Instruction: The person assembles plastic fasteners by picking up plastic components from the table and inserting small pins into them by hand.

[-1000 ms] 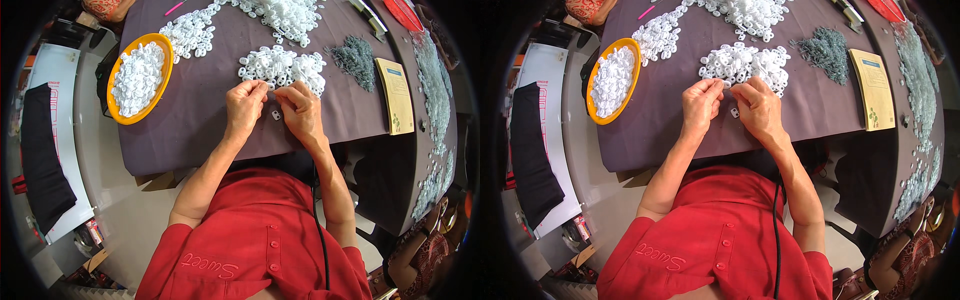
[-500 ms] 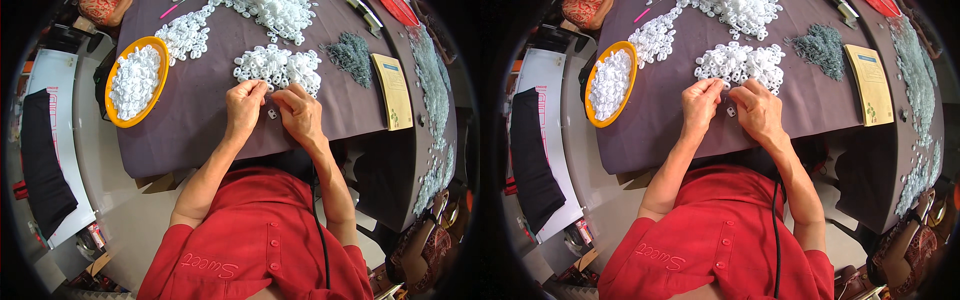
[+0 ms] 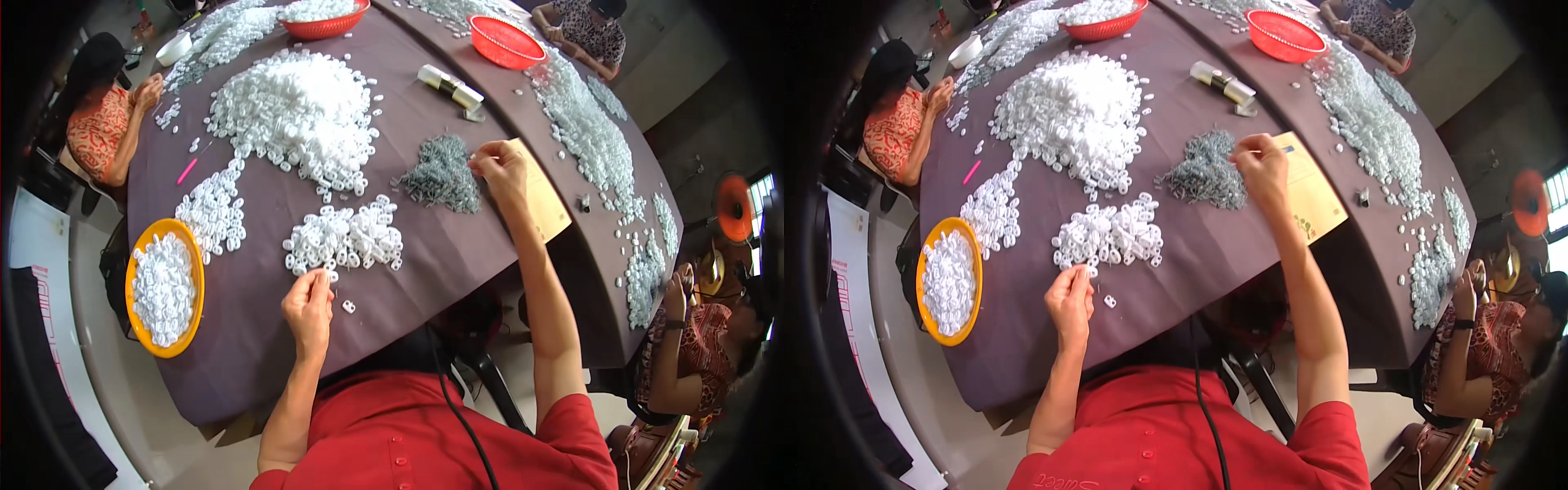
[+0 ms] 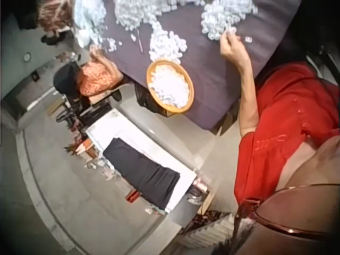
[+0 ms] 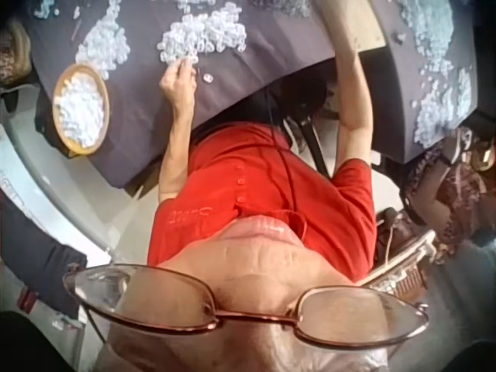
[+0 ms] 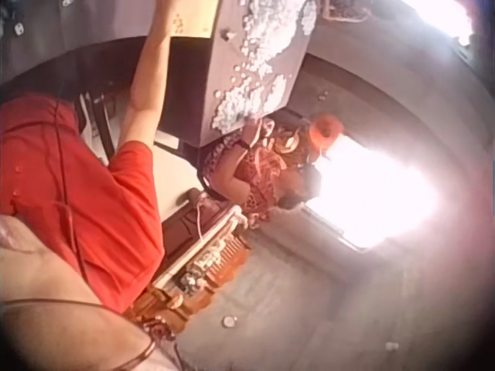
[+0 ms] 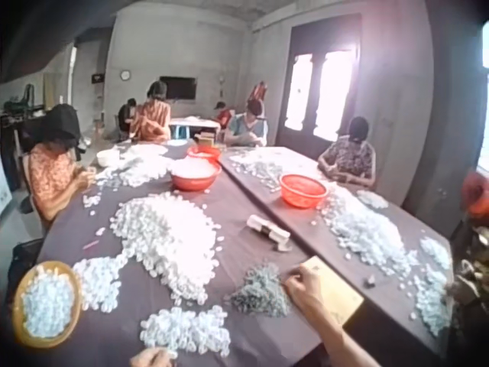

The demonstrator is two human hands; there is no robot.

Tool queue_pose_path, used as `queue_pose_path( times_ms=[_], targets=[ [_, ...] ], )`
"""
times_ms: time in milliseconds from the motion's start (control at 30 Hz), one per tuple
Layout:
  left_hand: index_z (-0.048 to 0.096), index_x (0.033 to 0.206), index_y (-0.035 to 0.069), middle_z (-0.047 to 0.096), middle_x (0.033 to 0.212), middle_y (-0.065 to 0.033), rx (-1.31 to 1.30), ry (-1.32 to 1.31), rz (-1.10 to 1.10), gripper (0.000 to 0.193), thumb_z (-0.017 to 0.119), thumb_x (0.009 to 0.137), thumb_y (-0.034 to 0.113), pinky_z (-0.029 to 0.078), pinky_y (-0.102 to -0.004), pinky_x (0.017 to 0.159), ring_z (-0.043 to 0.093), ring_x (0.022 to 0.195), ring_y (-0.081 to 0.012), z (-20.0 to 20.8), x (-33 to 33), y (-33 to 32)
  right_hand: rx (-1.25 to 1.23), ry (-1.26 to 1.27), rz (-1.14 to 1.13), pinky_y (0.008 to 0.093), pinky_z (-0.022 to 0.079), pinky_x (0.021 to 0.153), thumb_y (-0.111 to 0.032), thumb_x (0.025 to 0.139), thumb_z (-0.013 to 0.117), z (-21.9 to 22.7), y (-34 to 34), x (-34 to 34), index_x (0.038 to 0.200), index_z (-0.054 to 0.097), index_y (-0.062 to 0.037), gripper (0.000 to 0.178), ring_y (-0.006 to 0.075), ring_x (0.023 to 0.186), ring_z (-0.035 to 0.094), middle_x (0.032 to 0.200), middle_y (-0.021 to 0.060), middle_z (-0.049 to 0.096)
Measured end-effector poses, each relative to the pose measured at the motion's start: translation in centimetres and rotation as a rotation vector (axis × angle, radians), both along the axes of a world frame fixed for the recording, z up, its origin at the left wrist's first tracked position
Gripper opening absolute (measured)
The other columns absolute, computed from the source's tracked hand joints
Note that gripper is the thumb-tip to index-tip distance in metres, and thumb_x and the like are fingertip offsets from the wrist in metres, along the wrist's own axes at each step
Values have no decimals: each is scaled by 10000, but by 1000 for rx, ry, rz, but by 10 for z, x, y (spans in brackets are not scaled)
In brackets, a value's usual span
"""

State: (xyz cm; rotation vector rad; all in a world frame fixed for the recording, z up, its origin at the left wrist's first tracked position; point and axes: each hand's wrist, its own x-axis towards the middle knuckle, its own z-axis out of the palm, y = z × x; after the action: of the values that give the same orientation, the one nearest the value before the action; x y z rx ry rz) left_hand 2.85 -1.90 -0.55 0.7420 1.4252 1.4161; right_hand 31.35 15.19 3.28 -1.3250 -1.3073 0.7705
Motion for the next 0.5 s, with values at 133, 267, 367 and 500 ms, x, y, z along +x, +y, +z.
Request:
queue_pose_path(
  times_ms=[133,267,367,500],
  targets=[
    [607,869,12,484,589,23,73,58,23,117,547,869,113,254,-165,324,370,398,-7,-3,3,-2,64,-89,-120,239,481,541,1,755,540,-15,75,44,821,588,27,85,118,604,600,693,83,619],
    [602,891,10,494,599,17,91,95,34,129,538,879,121,277,-163,341,383,409,-8,-5,5,-3,49,-73,-167,220,470,523,-50,778,603,-34,136,62,831,593,-6,69,102,588,576,694,61,614],
    [600,903,6,508,608,10,105,134,11,121,533,879,104,290,-159,356,390,418,-9,-5,6,0,39,-282,-264,204,452,506,-65,750,632,-49,167,73,815,606,-16,85,85,575,567,667,48,613],
    [600,911,2,519,617,3,124,175,4,111,538,871,85,304,-159,366,396,422,-14,-7,5,1,-3,-493,-339,236,455,592,-88,716,662,-56,173,61,786,642,-49,82,91,630,572,675,26,629]
  ],
)
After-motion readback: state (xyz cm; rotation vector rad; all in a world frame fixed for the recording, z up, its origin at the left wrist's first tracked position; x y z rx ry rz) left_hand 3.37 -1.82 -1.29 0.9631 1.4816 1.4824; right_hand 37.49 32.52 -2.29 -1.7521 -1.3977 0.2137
